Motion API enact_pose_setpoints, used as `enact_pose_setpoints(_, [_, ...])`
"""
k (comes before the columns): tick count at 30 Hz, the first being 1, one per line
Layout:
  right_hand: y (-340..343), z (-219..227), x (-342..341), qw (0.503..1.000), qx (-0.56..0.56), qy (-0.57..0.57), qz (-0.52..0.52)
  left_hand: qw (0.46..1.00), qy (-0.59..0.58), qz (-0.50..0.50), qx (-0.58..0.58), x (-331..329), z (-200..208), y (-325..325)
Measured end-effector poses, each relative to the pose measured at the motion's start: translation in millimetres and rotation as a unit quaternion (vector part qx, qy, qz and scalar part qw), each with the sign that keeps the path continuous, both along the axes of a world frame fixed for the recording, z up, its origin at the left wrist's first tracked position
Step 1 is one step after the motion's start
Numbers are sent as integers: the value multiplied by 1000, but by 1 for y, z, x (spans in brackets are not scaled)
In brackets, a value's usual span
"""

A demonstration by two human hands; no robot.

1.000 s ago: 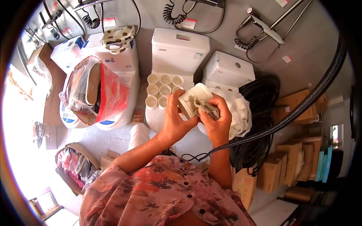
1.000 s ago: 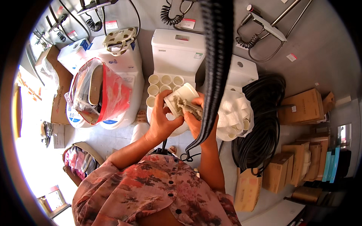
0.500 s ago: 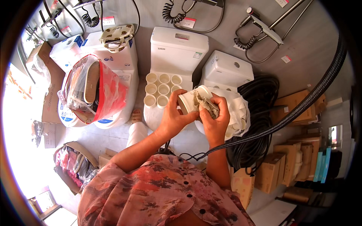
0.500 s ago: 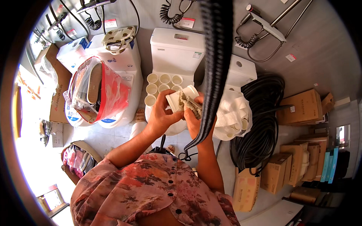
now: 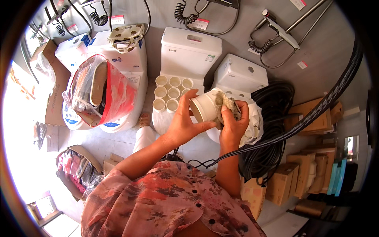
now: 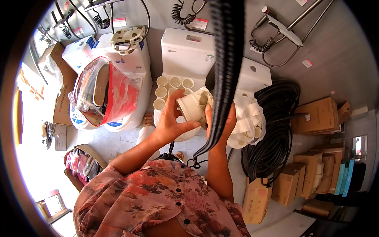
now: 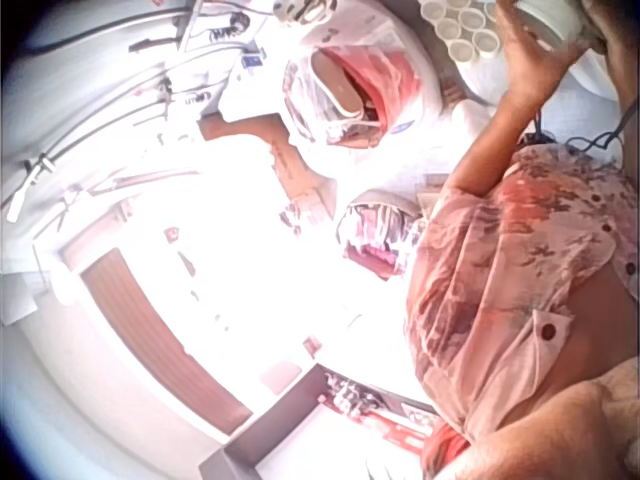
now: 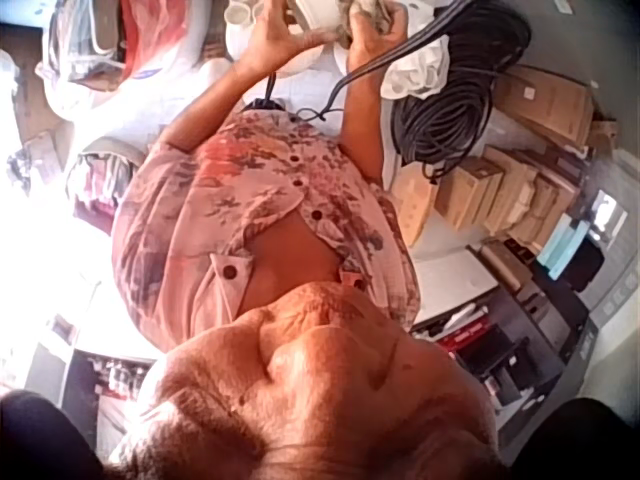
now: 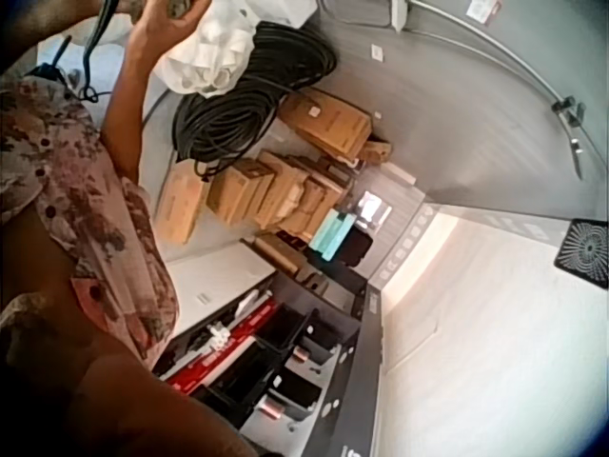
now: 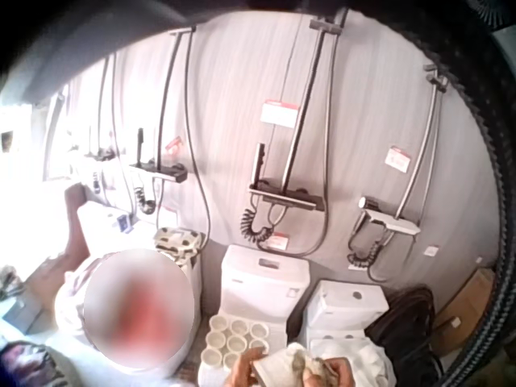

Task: The person wipes the exterior of small white cups using a cloth. They pick up each cup individually, rub it with the cloth, and place it back into a grid arrangement on a white surface. The person repeats this process for multiple cups.

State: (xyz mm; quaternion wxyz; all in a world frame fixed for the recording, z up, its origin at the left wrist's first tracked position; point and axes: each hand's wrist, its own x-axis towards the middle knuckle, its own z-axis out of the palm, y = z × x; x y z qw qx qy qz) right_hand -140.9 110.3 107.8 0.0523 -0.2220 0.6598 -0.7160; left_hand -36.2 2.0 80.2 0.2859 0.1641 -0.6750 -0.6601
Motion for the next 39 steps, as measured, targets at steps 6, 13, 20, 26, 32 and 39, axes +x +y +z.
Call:
enact_pose_setpoints(6, [-1, 10, 7, 998, 28, 36, 38, 962, 30, -112, 246, -2, 6, -8])
enact_pose_setpoints(13, [-9, 20, 7, 981, 51, 106, 157, 997, -2, -6, 75, -6, 5, -7])
enact_pose_setpoints(20, [-22, 27, 3, 981, 45, 109, 153, 997, -5, 81, -11, -10, 2, -8])
enact_pose_setpoints(26, [-23, 23, -10, 992, 60, 94, 64, 987, -38, 116, -102, -12, 15, -4])
enact_pose_setpoints(32, [-20, 16, -17, 993, 47, 103, 37, 998, -15, 58, 28, -19, 10, -8])
enact_pose_setpoints(39, [-10, 28, -17, 969, 109, 171, 142, 987, 21, 30, 158, -30, -4, -10])
